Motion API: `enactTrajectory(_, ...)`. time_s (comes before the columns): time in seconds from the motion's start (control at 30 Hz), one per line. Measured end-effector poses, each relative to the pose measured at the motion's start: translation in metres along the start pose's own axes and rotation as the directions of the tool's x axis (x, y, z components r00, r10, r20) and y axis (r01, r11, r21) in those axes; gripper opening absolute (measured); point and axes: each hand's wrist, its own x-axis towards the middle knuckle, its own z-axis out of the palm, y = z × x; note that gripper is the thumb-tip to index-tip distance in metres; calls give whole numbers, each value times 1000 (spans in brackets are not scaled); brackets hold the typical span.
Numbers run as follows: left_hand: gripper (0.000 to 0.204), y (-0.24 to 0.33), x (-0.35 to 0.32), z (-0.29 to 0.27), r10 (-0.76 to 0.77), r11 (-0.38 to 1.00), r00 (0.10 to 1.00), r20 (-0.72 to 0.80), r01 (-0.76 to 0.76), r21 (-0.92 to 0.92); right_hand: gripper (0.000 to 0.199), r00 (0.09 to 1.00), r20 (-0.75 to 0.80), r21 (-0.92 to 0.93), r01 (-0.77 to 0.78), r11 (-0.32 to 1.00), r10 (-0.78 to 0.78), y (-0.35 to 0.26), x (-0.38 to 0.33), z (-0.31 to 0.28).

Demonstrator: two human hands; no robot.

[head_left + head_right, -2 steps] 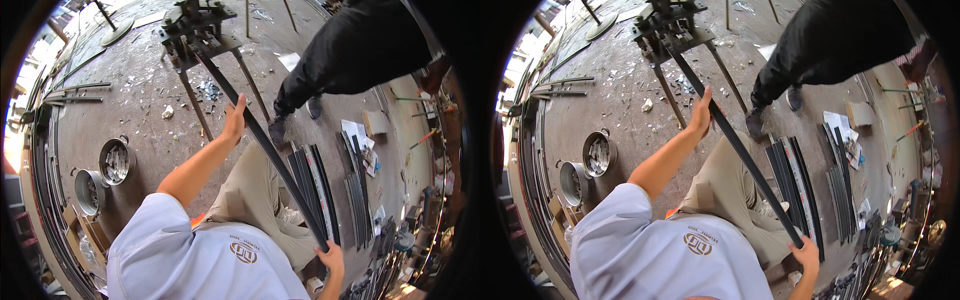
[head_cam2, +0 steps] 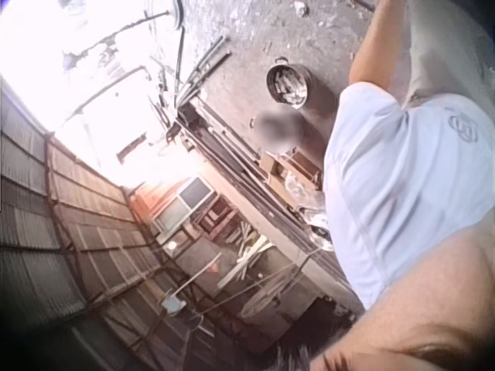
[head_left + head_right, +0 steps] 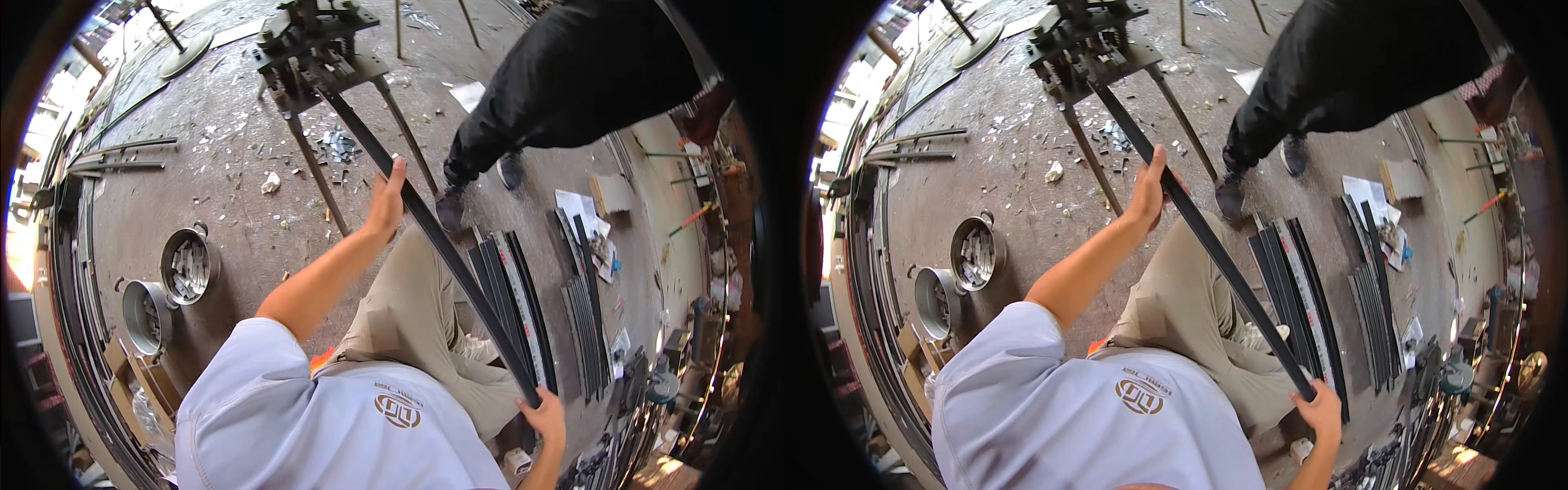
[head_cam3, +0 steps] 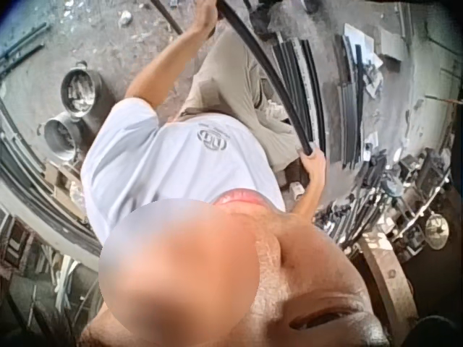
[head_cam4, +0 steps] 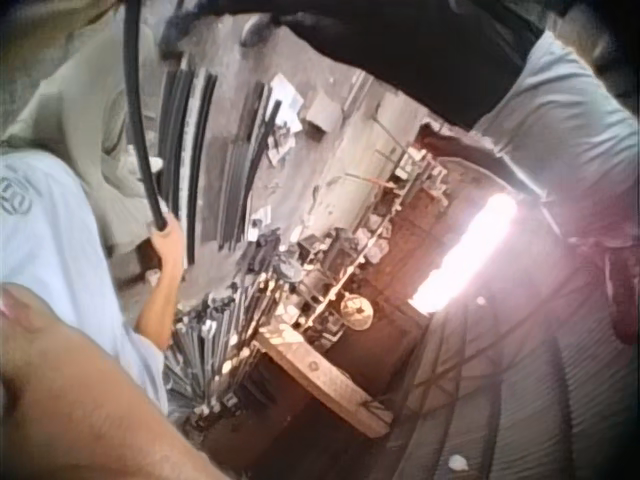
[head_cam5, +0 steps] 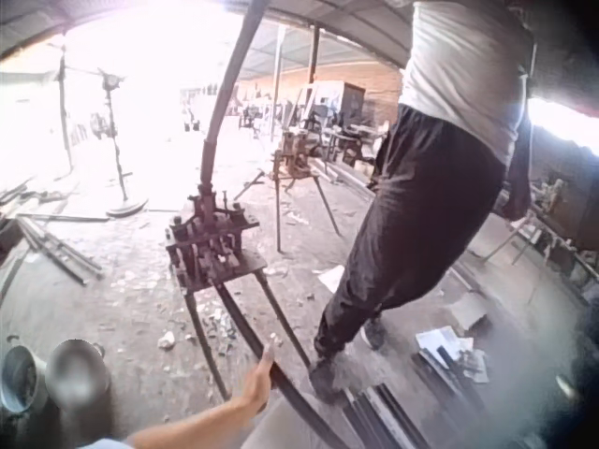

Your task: The person sits on the floor and repeatedly feeds long metal rods into a manual bending machine. They pull a lever to bend each rod and then place the finished piece on a growing stack. The person wears white sneakers and a light-colored shirt.

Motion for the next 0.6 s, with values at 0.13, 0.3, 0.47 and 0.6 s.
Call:
enactTrajectory(0.13, 59, 9, -80, 54, -137, 982, 949, 285, 167, -84, 45, 962, -244, -22, 120, 993, -122, 10, 5, -12)
enactTrajectory(0.3, 54, 7, -132, 105, -149, 984, 749, 646, 177, 21, 43, 832, -515, -112, 172, 979, -205, 9, 10, -51)
enactTrajectory(0.47, 54, -8, -147, 115, -58, 982, 534, 844, -124, 146, 51, 630, -750, -180, 97, 979, -200, 58, 25, -88)
enactTrajectory(0.6, 67, -14, -161, 88, -297, 843, 495, 816, -267, 468, 50, 440, -855, -273, 70, 959, -275, 123, 22, -139)
